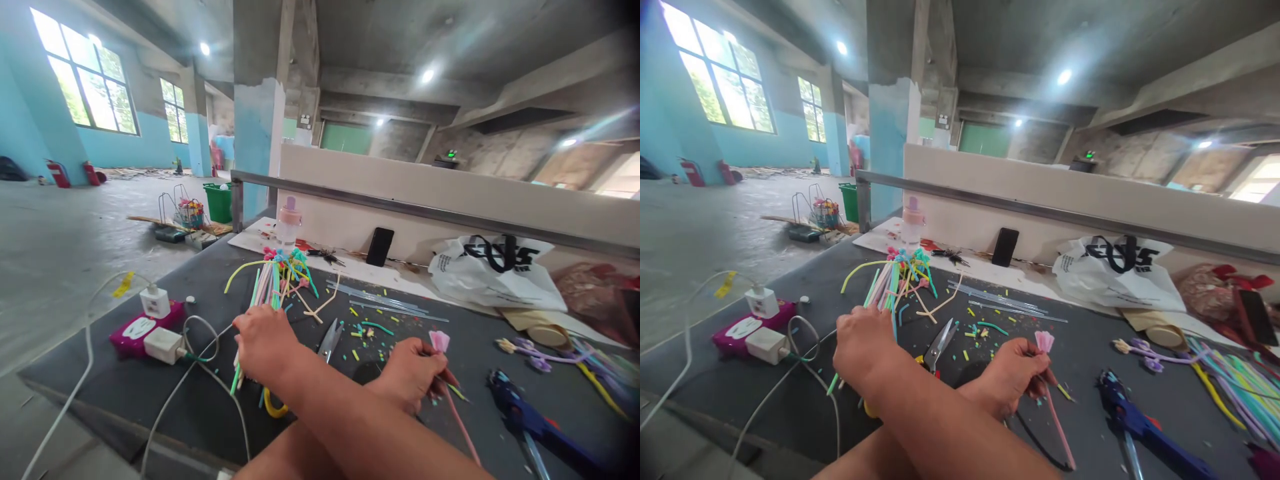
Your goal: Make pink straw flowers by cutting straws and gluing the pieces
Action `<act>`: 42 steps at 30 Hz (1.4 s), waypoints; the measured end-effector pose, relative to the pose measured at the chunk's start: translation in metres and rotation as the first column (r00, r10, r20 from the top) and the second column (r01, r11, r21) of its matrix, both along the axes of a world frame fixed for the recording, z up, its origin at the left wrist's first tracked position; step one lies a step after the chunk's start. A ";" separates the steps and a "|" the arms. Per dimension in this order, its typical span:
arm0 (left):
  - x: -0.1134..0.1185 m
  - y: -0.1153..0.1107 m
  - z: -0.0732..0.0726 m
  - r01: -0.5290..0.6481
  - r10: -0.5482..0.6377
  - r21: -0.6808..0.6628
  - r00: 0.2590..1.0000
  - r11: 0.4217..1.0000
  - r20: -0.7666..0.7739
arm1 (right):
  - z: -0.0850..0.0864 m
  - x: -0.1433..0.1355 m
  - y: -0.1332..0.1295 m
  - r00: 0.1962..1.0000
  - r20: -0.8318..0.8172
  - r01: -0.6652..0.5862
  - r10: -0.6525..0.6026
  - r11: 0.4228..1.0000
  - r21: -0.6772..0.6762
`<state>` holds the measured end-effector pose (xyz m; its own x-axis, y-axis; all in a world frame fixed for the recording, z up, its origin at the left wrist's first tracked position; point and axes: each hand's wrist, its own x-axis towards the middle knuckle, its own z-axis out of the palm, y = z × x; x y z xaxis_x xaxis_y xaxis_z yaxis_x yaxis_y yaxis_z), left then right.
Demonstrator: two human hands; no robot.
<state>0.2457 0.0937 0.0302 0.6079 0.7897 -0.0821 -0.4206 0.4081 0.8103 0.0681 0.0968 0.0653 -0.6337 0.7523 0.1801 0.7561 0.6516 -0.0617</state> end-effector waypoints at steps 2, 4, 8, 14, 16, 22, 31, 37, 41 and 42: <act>0.001 0.002 -0.002 0.000 0.000 -0.008 1.000 1.000 0.018 | -0.005 -0.005 -0.002 0.997 0.074 -0.010 0.010 1.000 0.002; 0.004 0.004 -0.005 -0.009 0.009 -0.016 0.999 1.000 0.033 | -0.009 -0.003 -0.005 0.995 0.101 -0.017 0.018 1.000 -0.006; 0.011 0.006 -0.013 -0.007 0.006 0.014 0.998 1.000 0.067 | -0.013 0.006 -0.012 0.992 0.120 -0.038 0.038 0.999 0.004; 0.012 0.001 -0.016 -0.021 0.020 0.042 0.999 0.999 0.038 | -0.017 0.014 -0.020 0.990 0.069 -0.121 0.120 0.993 0.013; 0.011 0.000 -0.015 -0.024 0.023 0.039 0.999 0.999 0.024 | -0.018 0.016 -0.022 0.981 0.078 -0.183 0.180 0.983 0.034; 0.008 -0.005 -0.007 -0.029 0.030 0.031 0.999 0.999 -0.022 | -0.015 0.021 -0.029 0.959 0.130 -0.264 0.253 0.962 0.068; 0.014 -0.006 -0.009 -0.036 0.036 0.009 0.999 0.999 -0.032 | -0.017 0.027 -0.030 0.999 -0.031 -0.016 0.015 0.998 -0.058; 0.015 -0.006 -0.011 0.008 -0.008 -0.024 1.000 1.000 -0.022 | -0.018 0.048 0.002 0.886 -0.342 0.270 -0.312 0.949 -0.165; 0.015 -0.008 -0.013 0.006 -0.007 -0.028 0.998 1.000 -0.058 | -0.022 0.057 0.017 0.829 -0.379 0.337 -0.411 0.908 -0.248; 0.015 -0.008 -0.014 -0.019 0.018 -0.021 0.997 1.000 -0.080 | -0.023 0.056 0.018 0.834 -0.372 0.332 -0.407 0.910 -0.250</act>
<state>0.2607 0.0858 0.0164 0.5841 0.7982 -0.1471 -0.3630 0.4190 0.8322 0.1243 0.1144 0.0418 -0.1997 0.9574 0.2086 0.8201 0.2798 -0.4992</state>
